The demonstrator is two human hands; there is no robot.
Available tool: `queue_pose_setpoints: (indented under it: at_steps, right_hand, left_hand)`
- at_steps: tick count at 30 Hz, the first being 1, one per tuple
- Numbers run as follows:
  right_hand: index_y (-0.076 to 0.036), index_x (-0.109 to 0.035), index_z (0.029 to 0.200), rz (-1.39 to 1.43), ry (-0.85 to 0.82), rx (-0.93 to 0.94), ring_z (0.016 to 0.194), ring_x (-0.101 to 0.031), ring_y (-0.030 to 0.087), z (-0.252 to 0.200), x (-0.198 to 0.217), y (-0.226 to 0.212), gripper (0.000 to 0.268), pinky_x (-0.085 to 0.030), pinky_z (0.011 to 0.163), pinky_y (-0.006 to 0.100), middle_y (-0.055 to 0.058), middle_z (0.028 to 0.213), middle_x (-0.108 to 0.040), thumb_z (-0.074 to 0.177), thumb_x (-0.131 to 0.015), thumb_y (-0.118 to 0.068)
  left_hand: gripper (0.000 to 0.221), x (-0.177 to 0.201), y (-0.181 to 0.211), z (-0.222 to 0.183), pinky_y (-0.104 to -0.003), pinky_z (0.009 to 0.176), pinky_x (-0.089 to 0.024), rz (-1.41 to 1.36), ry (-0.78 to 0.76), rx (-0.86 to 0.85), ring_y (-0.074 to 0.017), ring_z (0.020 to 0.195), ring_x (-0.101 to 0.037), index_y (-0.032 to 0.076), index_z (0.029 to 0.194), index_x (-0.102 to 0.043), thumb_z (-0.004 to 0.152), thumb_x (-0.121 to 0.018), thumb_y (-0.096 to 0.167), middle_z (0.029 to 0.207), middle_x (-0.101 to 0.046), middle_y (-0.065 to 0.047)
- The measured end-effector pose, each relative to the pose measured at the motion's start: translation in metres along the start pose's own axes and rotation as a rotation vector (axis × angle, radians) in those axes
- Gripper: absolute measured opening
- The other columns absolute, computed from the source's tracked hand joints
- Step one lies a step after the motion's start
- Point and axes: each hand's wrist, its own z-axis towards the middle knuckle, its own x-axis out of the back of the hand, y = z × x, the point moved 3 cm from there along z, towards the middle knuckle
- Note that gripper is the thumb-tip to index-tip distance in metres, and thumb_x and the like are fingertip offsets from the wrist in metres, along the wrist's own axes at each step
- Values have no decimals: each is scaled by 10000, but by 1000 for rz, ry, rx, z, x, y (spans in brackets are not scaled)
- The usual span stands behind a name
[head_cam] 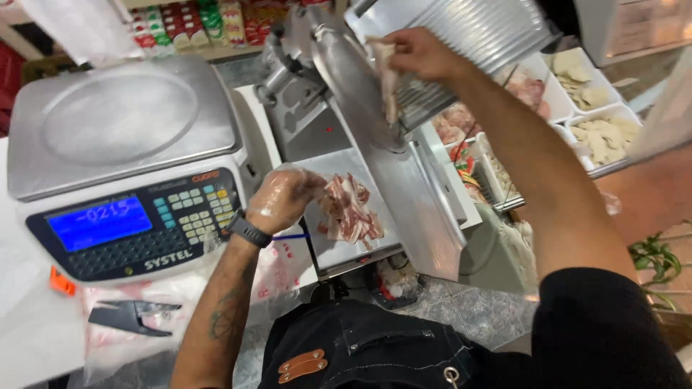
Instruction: Slicing bacon using a commercial meat slicer, portioning by weight, and storing in a refrigerator.
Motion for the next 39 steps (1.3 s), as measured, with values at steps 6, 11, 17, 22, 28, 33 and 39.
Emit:
queue_pose_setpoints:
  at_steps: [6,11,17,22,28,33,39]
  right_hand:
    - [-33,-641,1397,131,-45,-76,1065,-716,158,-59,63,21,325,-597,997,299,45,1198,-725,1079,-599,22]
    - [-25,-553,1638,-186,-58,-241,1331,-598,414,-108,79,66,535,-511,1130,612,190,1469,-617,1119,-613,92]
    - [14,-622,1473,-19,-134,-355,1131,-687,417,-117,78,109,352,-578,1067,608,237,1282,-680,1197,-403,6]
    - [-159,-589,1192,-7,106,-475,996,-708,182,-163,59,85,44,-672,937,435,9,1055,-634,1222,-559,-146]
    - [-116,-618,1455,80,285,-232,1142,-732,135,-253,26,-21,240,-663,941,286,-7,1278,-709,1237,-618,-15]
    - [80,-534,1665,166,364,137,1189,-650,209,-331,-2,-88,481,-646,1062,372,139,1349,-631,1283,-723,-142]
    - [-102,-578,1555,785,423,283,1322,-722,255,-387,-56,-120,547,-699,1137,409,153,1399,-716,1055,-790,-167]
  left_hand:
    - [203,0,3,18,-445,867,-631,-165,-103,-51,-279,1015,-804,80,1138,-843,1006,-752,203,1142,-845,-119]
    - [120,1,16,30,-406,735,-696,-193,-128,-157,-259,890,-825,47,1124,-809,1016,-773,83,1073,-830,-168]
    - [63,-22,12,56,-531,722,-571,234,221,-414,-411,837,-692,55,904,-811,918,-772,8,800,-757,-125]
    - [237,-101,51,1,-332,514,-606,93,136,-79,-200,631,-642,114,957,-592,1135,-436,114,1003,-562,-128]
    - [839,-232,34,-82,-661,1261,-372,526,50,2,-512,1586,-338,56,1683,-327,977,-683,334,1738,-293,-288]
    - [1131,-255,17,-103,-585,1369,-219,592,156,50,-434,1683,-161,133,1752,-189,959,-871,563,1820,-120,-221]
    - [1043,-261,14,-101,-650,1314,-326,684,371,-147,-518,1613,-302,80,1666,-397,922,-963,542,1740,-306,-293]
